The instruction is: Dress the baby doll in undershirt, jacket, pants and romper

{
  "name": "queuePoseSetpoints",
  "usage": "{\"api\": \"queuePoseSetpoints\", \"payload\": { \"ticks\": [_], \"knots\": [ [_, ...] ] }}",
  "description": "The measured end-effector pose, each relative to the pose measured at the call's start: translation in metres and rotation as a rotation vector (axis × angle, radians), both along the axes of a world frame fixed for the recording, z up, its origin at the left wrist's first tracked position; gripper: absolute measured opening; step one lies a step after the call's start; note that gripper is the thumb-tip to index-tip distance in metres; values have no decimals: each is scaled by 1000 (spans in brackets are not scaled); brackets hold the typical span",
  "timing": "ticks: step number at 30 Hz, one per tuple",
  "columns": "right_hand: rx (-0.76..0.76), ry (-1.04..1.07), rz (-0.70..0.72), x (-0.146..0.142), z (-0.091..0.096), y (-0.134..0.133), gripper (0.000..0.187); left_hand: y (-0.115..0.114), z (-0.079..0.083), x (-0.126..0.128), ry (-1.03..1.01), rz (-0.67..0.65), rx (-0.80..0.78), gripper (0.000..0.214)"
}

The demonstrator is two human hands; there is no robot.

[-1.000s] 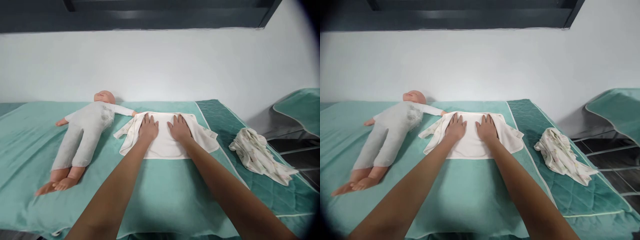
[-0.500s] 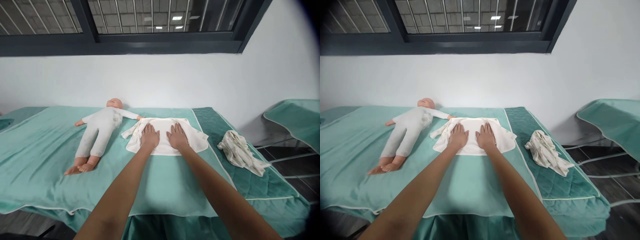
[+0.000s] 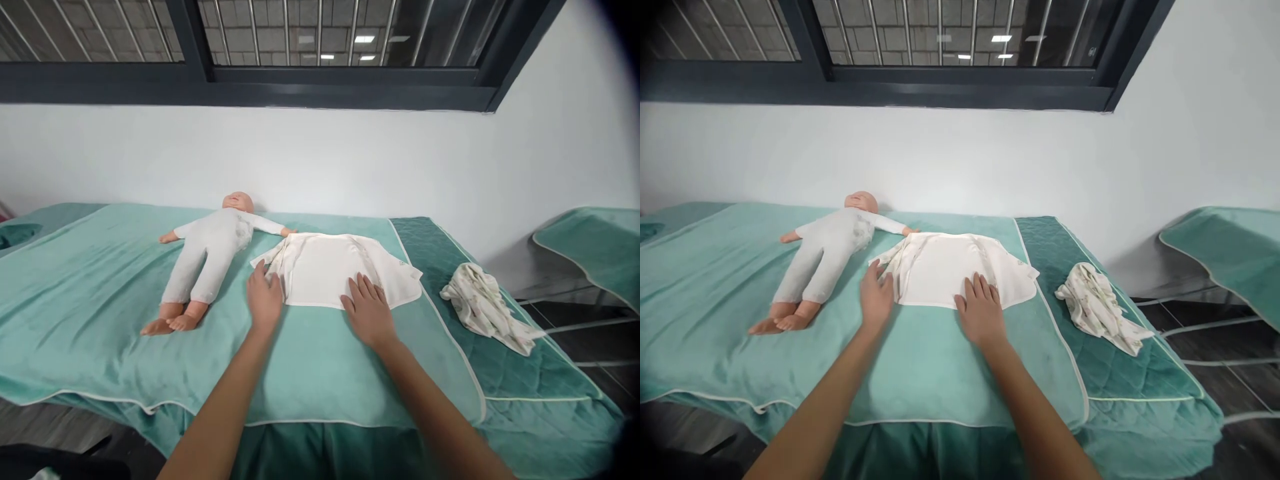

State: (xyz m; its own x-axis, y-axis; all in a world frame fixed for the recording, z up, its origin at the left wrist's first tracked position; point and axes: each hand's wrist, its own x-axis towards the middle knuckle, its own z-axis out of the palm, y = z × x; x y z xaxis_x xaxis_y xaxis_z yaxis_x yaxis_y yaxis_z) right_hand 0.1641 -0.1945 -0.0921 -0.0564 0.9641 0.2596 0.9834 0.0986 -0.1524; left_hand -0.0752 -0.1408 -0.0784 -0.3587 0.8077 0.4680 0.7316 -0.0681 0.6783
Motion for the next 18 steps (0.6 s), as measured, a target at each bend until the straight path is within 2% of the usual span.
{"api": "queuePoseSetpoints", "payload": {
  "ticks": [3, 5, 9, 13, 18],
  "knots": [
    [12, 14, 19, -1, 1, -12, 57, 17, 2, -13, 114, 19, -138, 55],
    [11, 31, 24, -1, 2, -15, 57, 32, 4, -19, 129, 19, -173, 59],
    [14, 80, 26, 0, 3, -14, 56, 57, 2, -31, -34, -19, -45, 57],
    [38, 188, 33, 0, 0, -15, 51, 62, -3, -38, -87, -38, 85, 48],
    [143, 557, 74, 11, 10, -9, 37, 58, -3, -36, -82, 51, 170, 37]
  ]
}}
